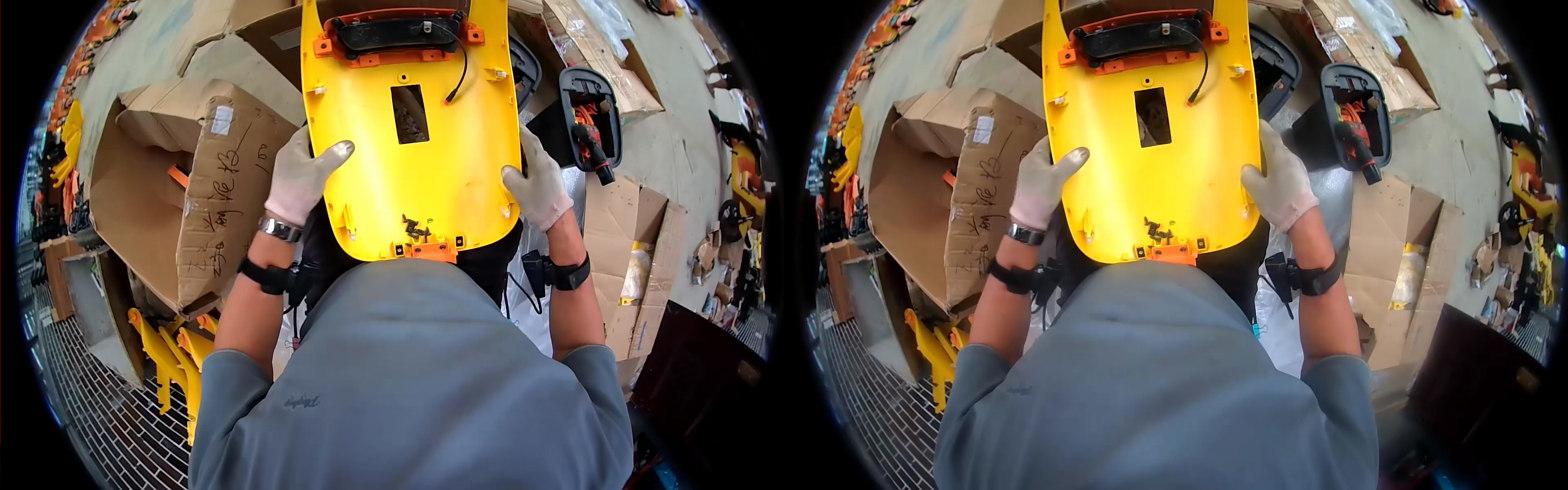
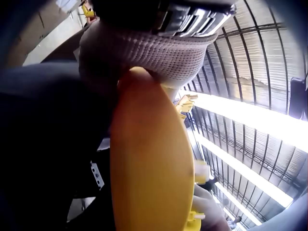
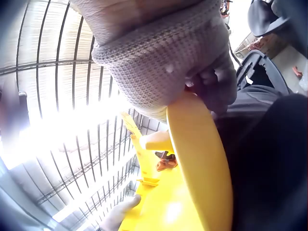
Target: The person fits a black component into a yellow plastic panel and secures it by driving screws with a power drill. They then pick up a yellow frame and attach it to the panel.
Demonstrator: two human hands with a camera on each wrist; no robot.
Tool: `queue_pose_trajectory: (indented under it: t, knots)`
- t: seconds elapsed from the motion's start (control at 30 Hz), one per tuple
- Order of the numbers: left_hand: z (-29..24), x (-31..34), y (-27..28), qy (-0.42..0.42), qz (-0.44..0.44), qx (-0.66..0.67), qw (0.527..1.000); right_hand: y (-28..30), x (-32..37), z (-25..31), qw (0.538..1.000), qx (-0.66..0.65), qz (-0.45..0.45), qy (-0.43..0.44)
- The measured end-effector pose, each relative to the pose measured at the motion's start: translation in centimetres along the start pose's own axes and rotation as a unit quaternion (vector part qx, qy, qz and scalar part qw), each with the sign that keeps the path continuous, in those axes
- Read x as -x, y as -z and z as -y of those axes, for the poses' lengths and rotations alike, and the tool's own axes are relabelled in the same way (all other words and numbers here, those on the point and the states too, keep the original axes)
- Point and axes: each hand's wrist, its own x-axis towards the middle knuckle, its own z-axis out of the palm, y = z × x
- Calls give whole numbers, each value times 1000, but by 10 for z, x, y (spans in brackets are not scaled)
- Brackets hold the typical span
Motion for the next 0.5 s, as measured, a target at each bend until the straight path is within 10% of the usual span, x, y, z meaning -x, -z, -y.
queue_pose_trajectory:
  t: [0.2,0.37,0.5]
  knots:
    - [8,11,-14,-38,-50,-12,998,9,10,51,916,299,-187,193]
    - [21,8,-21,-56,-50,-27,997,-41,37,103,952,232,137,148]
    - [18,9,-25,-41,-55,-54,996,-84,44,97,928,281,228,91]
